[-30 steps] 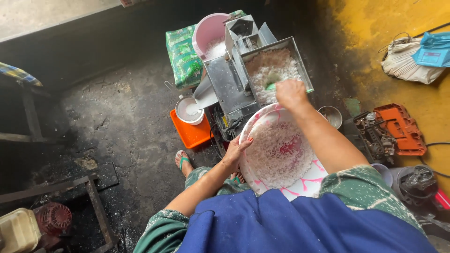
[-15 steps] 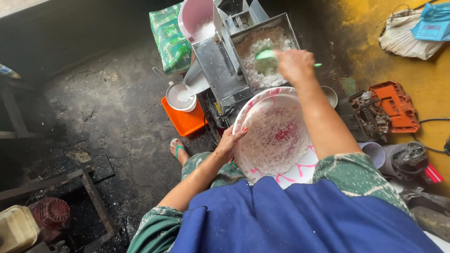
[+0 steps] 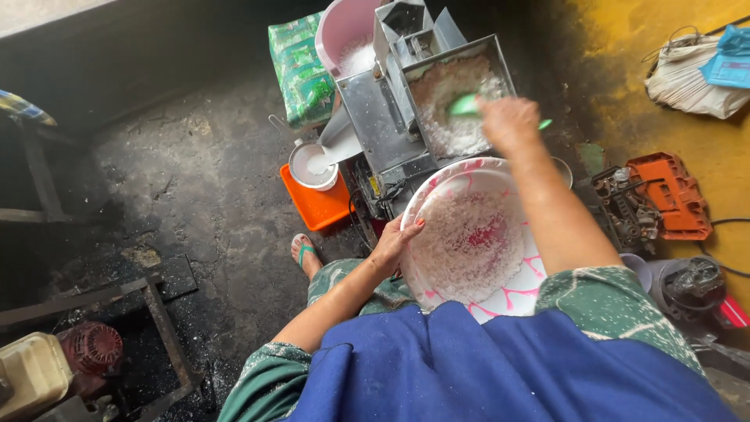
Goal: The person scoops a white granular substance from a patterned bowl into a metal processing machine using a green plastic scoop. They then use the scoop to push the material through the machine's output chute and into a pink bowl, repeating the process to clear the bowl.
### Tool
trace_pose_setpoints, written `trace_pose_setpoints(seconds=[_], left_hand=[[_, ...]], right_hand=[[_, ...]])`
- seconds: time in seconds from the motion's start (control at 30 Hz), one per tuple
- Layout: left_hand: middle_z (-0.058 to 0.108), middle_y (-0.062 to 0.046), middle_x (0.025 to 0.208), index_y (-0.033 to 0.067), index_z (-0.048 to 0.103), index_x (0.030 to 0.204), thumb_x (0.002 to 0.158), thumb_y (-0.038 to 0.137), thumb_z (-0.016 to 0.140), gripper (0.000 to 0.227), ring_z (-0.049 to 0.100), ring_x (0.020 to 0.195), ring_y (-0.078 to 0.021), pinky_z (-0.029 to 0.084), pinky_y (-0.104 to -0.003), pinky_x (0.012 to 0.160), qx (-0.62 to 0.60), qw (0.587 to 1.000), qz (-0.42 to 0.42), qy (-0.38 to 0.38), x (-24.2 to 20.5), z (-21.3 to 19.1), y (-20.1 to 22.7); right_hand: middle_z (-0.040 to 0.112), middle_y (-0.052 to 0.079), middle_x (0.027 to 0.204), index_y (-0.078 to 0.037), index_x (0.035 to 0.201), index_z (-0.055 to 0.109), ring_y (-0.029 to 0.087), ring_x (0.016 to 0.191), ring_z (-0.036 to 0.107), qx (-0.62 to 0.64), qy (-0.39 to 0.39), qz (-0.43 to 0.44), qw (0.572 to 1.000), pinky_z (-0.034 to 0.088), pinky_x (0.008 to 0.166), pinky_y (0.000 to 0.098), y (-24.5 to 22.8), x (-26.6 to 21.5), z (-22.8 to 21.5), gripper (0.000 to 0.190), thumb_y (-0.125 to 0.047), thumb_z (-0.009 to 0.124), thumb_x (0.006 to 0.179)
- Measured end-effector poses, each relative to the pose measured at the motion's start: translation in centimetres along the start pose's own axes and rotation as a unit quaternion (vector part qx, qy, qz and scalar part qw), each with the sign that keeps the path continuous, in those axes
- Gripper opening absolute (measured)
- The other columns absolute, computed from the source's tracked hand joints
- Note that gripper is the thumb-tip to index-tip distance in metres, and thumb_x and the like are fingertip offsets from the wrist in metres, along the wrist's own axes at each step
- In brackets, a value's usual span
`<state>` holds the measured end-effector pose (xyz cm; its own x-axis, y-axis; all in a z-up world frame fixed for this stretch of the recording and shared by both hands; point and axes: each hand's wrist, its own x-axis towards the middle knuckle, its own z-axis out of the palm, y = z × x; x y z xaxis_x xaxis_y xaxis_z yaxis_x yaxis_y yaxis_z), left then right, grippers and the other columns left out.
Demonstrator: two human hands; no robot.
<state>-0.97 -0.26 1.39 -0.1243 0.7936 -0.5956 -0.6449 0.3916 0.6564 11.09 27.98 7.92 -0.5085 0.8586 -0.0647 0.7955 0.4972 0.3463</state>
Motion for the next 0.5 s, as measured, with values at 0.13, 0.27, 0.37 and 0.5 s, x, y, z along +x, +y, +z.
trace_pose_setpoints(seconds=[0.13, 0.27, 0.37, 0.5], left_hand=[[0.073, -0.011, 0.086, 0.0151, 0.073, 0.107, 0.080, 0.035, 0.087, 0.036, 0.071, 0.081, -0.0217, 0.061, -0.041, 0.070, 0.036, 0.999, 0.003, -0.025, 1.5, -0.5, 0.1], [0.073, -0.012, 0.090, 0.0146, 0.071, 0.113, 0.072, 0.029, 0.091, 0.048, 0.072, 0.084, -0.0250, 0.061, -0.044, 0.074, 0.033, 0.999, -0.005, -0.024, -2.2, 0.1, 2.9], [0.075, -0.011, 0.090, 0.0154, 0.073, 0.111, 0.070, 0.031, 0.094, 0.048, 0.073, 0.083, -0.0230, 0.061, -0.042, 0.074, 0.062, 0.997, -0.022, -0.028, -1.1, -2.2, -1.0], [0.075, -0.012, 0.086, 0.0114, 0.074, 0.107, 0.071, 0.018, 0.091, 0.040, 0.072, 0.078, -0.0248, 0.061, -0.043, 0.072, 0.036, 0.999, -0.011, -0.002, -0.9, 0.4, -1.1]], right_hand=[[0.078, 0.016, 0.095, -0.020, 0.116, 0.076, 0.040, 0.102, 0.073, 0.155, -0.084, 0.008, 0.984, 0.055, 0.088, 0.0559, -0.9, -2.0, -1.7, 0.041, -0.035, 0.039, 0.105], [0.070, 0.023, 0.114, -0.036, 0.149, 0.050, 0.049, 0.112, 0.064, 0.274, -0.129, 0.068, 0.951, 0.049, 0.097, 0.0621, 2.8, -8.6, -7.7, 0.051, -0.026, 0.046, 0.099], [0.070, 0.026, 0.093, -0.021, 0.150, 0.051, 0.048, 0.113, 0.060, 0.478, -0.104, 0.145, 0.860, 0.043, 0.104, 0.0627, 4.1, -15.2, -7.4, 0.050, -0.017, 0.047, 0.100], [0.066, 0.023, 0.070, -0.003, 0.142, 0.057, 0.026, 0.047, 0.056, 0.603, -0.086, 0.183, 0.772, 0.047, 0.041, 0.0366, 5.6, -22.3, 4.0, 0.052, -0.003, 0.050, 0.091]])
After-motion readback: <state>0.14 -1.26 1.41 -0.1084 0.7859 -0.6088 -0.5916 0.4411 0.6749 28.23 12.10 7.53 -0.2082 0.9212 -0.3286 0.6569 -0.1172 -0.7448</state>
